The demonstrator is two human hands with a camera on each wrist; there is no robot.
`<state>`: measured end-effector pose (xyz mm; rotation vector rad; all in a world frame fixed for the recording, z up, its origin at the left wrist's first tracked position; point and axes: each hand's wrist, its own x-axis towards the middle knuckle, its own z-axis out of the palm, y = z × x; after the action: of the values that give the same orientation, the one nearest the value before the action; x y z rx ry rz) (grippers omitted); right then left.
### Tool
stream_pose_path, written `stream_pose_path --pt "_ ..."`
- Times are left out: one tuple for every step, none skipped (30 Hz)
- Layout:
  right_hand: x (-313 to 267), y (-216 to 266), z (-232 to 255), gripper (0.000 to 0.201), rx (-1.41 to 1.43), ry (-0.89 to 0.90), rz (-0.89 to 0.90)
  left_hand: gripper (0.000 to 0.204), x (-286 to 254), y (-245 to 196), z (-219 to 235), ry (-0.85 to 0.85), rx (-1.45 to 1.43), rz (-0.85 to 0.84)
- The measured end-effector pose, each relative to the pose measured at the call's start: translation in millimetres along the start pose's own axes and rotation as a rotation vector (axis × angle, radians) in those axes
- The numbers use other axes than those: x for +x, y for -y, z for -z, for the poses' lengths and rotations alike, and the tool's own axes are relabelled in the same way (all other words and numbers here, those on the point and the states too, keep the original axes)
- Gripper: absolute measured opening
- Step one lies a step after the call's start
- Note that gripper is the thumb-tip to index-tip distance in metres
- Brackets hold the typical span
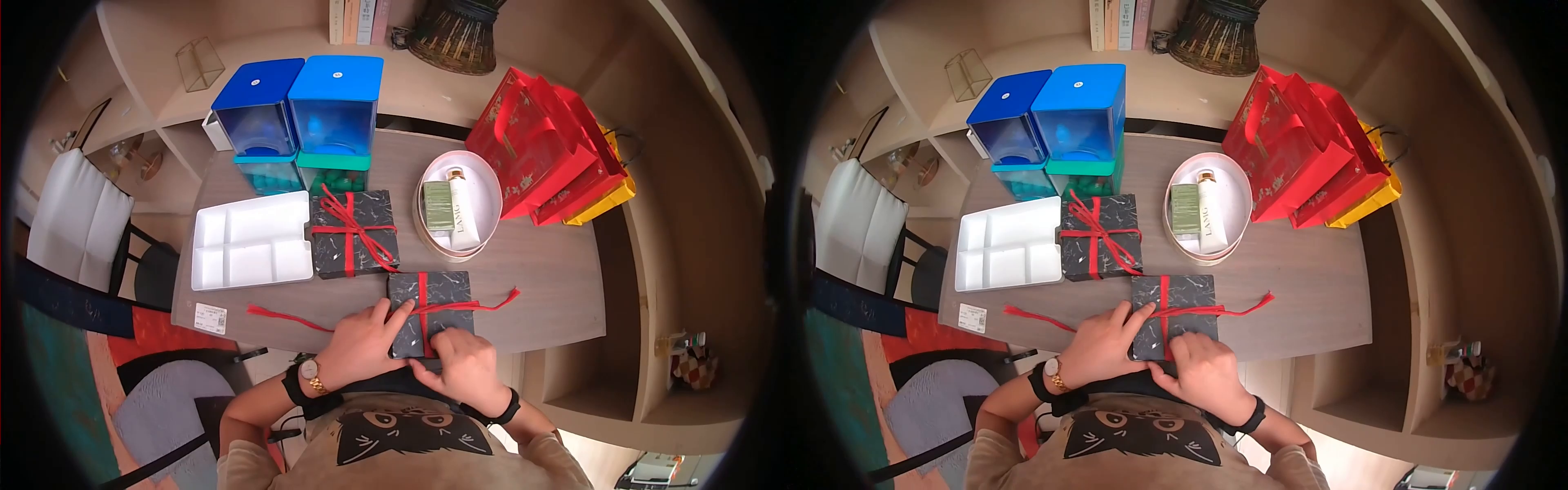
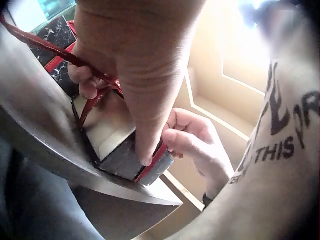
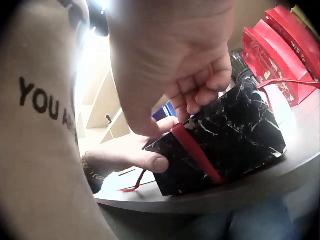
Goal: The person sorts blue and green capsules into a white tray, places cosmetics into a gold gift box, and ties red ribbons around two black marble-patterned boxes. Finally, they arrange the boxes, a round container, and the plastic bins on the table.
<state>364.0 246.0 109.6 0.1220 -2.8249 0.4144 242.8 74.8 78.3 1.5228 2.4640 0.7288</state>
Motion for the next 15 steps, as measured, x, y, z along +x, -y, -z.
stream_pose_path --pt "4 0 2 0.022 0.007 -0.007 -0.035 0.086 0 -1 0 0.005 0.005 0.003" --pt "6 -2 1 0.022 -0.015 0.002 -0.065 0.086 1 -3 0 0.008 0.004 0.013" --pt "7 -5 -2 0.021 -0.037 0.011 -0.096 0.086 3 -6 1 0.011 0.003 0.021" --pt "8 -7 -4 0.021 -0.06 0.02 -0.127 0.085 4 -8 1 0.014 0.002 0.029" --pt "8 -8 -7 0.021 -0.06 0.008 -0.121 0.085 4 -8 0 0.0 0.008 0.028" --pt "8 -9 -9 0.021 -0.061 -0.004 -0.116 0.085 4 -8 -2 -0.014 0.015 0.028" --pt "8 -9 -11 0.021 -0.062 -0.016 -0.11 0.085 4 -8 -3 -0.027 0.021 0.028" --pt "9 -9 -10 0.02 -0.045 -0.006 -0.099 0.084 4 -8 -3 -0.031 0.025 0.029" --pt "9 -9 -8 0.019 -0.029 0.004 -0.09 0.084 4 -8 -4 -0.033 0.027 0.03" --pt "10 -9 -6 0.018 -0.013 0.015 -0.08 0.084 4 -8 -4 -0.035 0.029 0.031" --pt "10 -10 -3 0.017 0.155 0.065 -0.181 0.084 4 -8 -4 -0.038 0.028 0.031" --pt "9 -12 -1 0.016 0.323 0.115 -0.28 0.084 4 -8 -4 -0.043 0.026 0.033" --pt "9 -14 2 0.015 0.491 0.166 -0.377 0.084 3 -8 -4 -0.048 0.026 0.037" --pt "10 -17 3 0.015 0.609 0.217 -0.48 0.084 3 -8 -4 -0.046 0.023 0.04" --pt "9 -21 5 0.014 0.726 0.267 -0.584 0.084 3 -8 -5 -0.045 0.018 0.042"
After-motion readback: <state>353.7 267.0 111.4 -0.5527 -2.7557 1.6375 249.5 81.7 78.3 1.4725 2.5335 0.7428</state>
